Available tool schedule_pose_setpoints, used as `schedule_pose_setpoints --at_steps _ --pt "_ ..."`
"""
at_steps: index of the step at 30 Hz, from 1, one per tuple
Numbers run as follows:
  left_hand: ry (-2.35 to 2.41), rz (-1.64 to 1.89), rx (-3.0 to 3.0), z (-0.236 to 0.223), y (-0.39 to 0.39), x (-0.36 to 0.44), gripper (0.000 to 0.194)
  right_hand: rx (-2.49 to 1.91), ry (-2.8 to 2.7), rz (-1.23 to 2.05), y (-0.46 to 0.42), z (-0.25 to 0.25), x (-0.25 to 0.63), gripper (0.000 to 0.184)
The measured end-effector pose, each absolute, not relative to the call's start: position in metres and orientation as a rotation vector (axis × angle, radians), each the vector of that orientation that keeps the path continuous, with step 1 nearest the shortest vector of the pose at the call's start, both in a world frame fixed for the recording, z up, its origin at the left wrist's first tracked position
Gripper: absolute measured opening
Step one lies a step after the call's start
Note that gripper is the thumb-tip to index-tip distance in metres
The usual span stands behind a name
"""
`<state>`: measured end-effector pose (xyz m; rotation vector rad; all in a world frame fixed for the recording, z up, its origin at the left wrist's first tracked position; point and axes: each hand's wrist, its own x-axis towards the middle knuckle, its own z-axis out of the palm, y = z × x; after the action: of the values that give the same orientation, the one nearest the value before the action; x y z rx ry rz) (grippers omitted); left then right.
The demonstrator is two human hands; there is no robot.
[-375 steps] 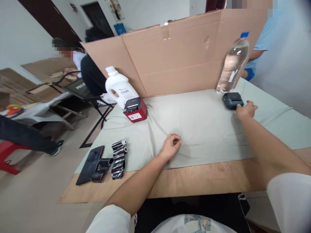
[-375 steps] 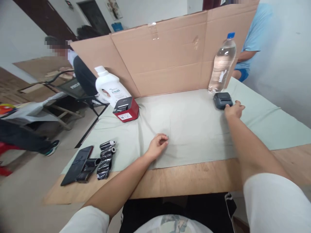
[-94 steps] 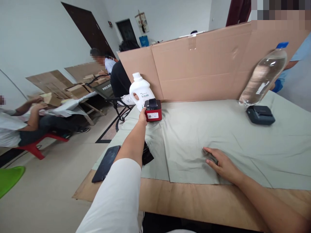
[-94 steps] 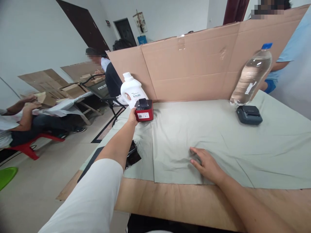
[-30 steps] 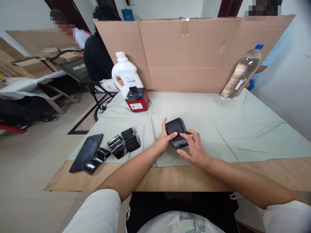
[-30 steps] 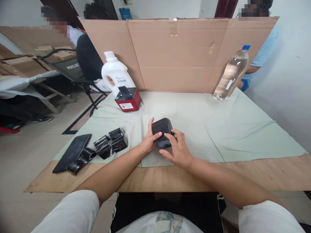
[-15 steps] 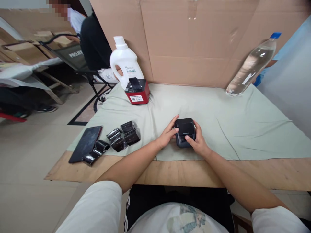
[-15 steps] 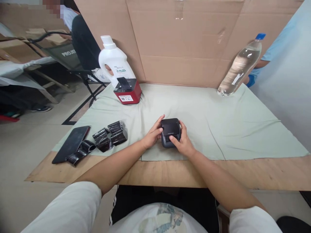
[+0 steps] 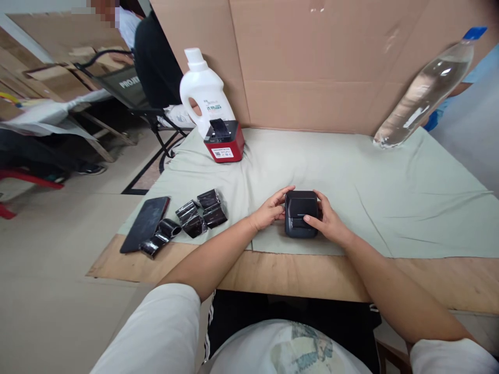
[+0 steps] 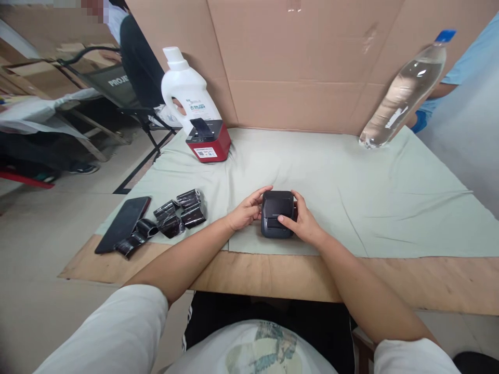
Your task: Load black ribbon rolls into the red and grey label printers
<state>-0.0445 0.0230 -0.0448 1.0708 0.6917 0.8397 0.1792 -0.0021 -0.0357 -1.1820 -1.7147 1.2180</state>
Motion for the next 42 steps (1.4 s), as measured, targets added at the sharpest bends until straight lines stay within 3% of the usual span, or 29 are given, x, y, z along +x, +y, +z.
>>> schedule_pose_setpoints --at_steps 6,12,23,27,32,39,42 --pt "0.727 0.828 1.082 -0.038 0.023 -0.045 0.086 -1.044 -1.724 1.381 0.004 -0.035 0.187 0.095" --pt "0.719 0.829 1.096 -0.044 0.025 -0.046 0.082 -1.107 -1.526 1.215 0.012 -0.036 0.188 0.054" --pt "0.717 0.784 1.192 -0.044 0.025 -0.045 0.074 -1.349 -1.381 0.933 0.016 -0.034 0.181 0.05" --pt "0.737 0.792 1.15 -0.042 0.024 -0.044 0.075 -1.131 -1.457 0.979 0.013 -0.033 0.185 0.032" --pt "0.766 0.792 1.138 -0.042 0.024 -0.044 0.075 -0.91 -1.723 1.208 0.013 -0.028 0.193 0.058" --pt "0.672 0.776 1.229 -0.05 0.026 -0.044 0.07 -1.127 -1.404 1.096 0.02 -0.034 0.188 0.045" --pt "0.665 0.748 1.249 -0.05 0.026 -0.043 0.068 -1.213 -1.334 1.056 0.021 -0.037 0.184 0.048"
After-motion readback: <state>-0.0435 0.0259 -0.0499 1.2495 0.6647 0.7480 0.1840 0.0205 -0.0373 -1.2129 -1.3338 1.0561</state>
